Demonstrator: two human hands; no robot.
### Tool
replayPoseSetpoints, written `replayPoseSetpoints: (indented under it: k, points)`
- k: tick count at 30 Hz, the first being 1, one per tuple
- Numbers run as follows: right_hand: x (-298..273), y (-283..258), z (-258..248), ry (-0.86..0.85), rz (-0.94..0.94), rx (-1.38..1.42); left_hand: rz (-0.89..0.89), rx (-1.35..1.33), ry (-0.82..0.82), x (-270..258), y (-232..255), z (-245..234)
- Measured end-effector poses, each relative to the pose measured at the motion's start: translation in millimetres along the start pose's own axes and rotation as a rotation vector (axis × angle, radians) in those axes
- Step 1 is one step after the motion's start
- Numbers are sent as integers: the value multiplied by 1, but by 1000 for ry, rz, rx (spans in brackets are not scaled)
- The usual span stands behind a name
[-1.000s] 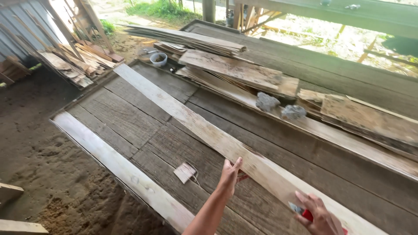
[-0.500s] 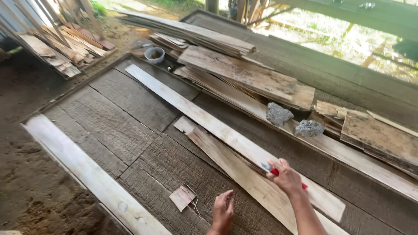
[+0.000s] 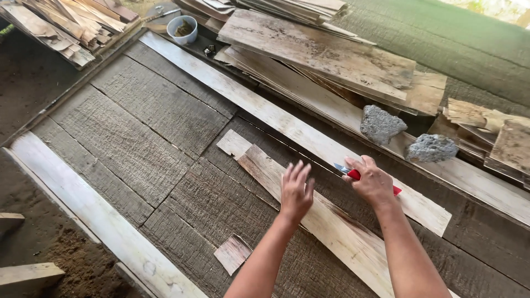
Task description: The person uses a red utility knife to cut thin wooden planks on a wooden workbench. They repeatedly score and snap the planks into smaller pieces, then trim the edges. The cut pieces are set aside on the bench.
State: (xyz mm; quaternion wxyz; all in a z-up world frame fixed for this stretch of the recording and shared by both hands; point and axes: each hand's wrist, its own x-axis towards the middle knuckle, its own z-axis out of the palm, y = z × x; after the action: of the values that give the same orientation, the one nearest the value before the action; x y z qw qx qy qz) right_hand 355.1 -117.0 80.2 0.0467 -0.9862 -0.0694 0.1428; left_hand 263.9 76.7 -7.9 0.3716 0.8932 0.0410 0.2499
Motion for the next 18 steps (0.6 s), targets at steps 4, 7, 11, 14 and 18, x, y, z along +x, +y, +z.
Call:
replayPoseSetpoints:
  k: [4,7,11,14,18]
  points:
    - [21,-1,6,-1,10,20,-233,66,-249,60,-7,9]
    - [33,1,8,-9,37,35,-315,142,-340,84,-23,25]
    - [53,14,28,-2,31,50,-305,332,-349,102,-34,45]
    - [72,31,54,16,46,62,-327,371,-347,109,-25,46]
    - [82,36,68,26,39,107,-375,392,-379,111,-26,46]
